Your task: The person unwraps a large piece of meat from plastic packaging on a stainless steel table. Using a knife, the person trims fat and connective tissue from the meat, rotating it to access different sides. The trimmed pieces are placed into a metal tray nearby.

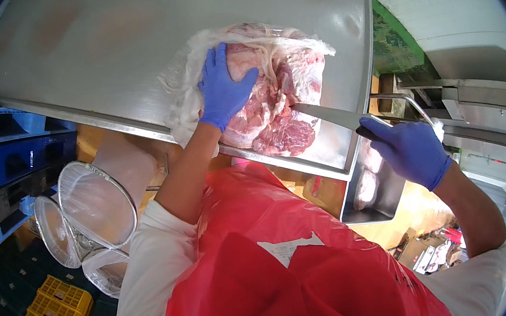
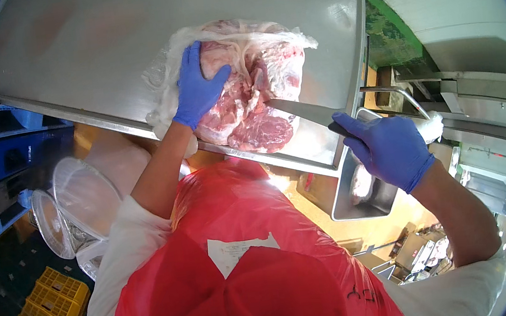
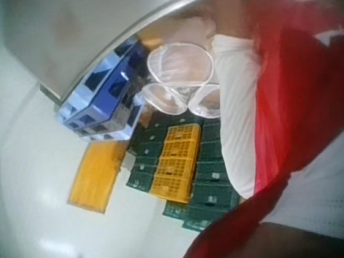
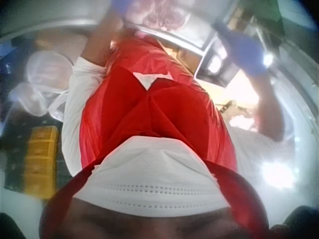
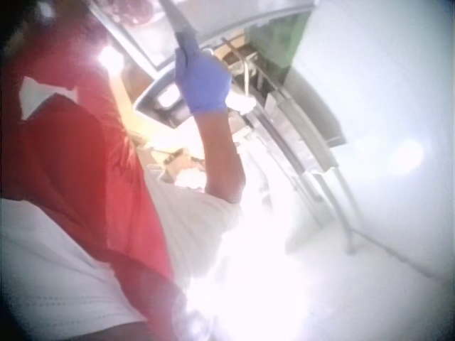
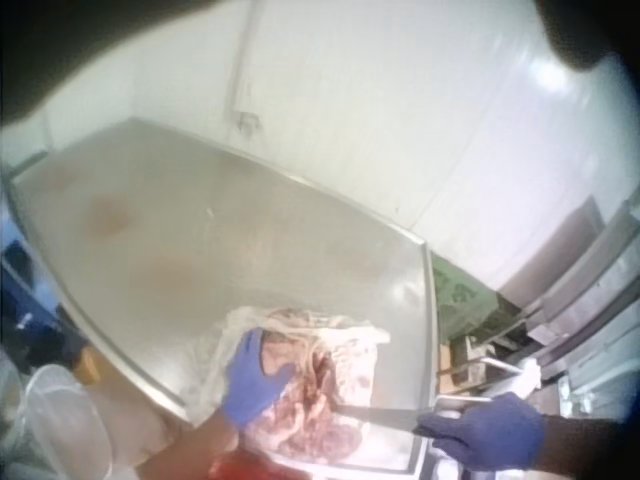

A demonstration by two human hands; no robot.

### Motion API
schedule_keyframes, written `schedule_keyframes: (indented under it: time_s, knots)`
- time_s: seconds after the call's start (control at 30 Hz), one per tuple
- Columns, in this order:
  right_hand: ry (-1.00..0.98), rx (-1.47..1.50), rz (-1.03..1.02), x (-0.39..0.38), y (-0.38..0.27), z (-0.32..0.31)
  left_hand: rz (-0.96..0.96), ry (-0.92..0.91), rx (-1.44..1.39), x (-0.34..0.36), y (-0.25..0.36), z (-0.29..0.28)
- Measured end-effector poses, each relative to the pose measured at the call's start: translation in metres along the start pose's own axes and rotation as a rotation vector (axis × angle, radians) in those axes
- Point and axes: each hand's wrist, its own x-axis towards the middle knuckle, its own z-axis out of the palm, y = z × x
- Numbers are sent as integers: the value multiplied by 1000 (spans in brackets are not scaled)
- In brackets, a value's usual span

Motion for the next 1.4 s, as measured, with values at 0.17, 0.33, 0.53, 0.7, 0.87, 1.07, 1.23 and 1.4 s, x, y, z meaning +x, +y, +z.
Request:
schedule_keyframes:
  time_s: [0.17,0.33,0.53,0.7,0.87,1.07,1.23,1.4]
  knots:
    - [-44,98,-47,20,10,14,-25,-67,2,-2,-4,-1]
    - [310,366,73,-6,-4,147,43,-122,-69,13,-5,-1]
    - [536,456,157,14,-37,267,-12,-273,-74,32,-7,-11]
    - [668,806,213,37,-70,311,-10,-365,-135,44,-12,-13]
    - [774,1039,174,36,-101,329,-9,-311,-126,41,-13,-10]
    - [382,1056,365,-53,-82,263,-92,-342,-137,21,-8,-33]
    - [553,823,181,-107,-75,208,347,-219,89,-27,-6,-68]
    - [427,217,211,-70,-81,113,35,-245,-158,-20,-17,-57]
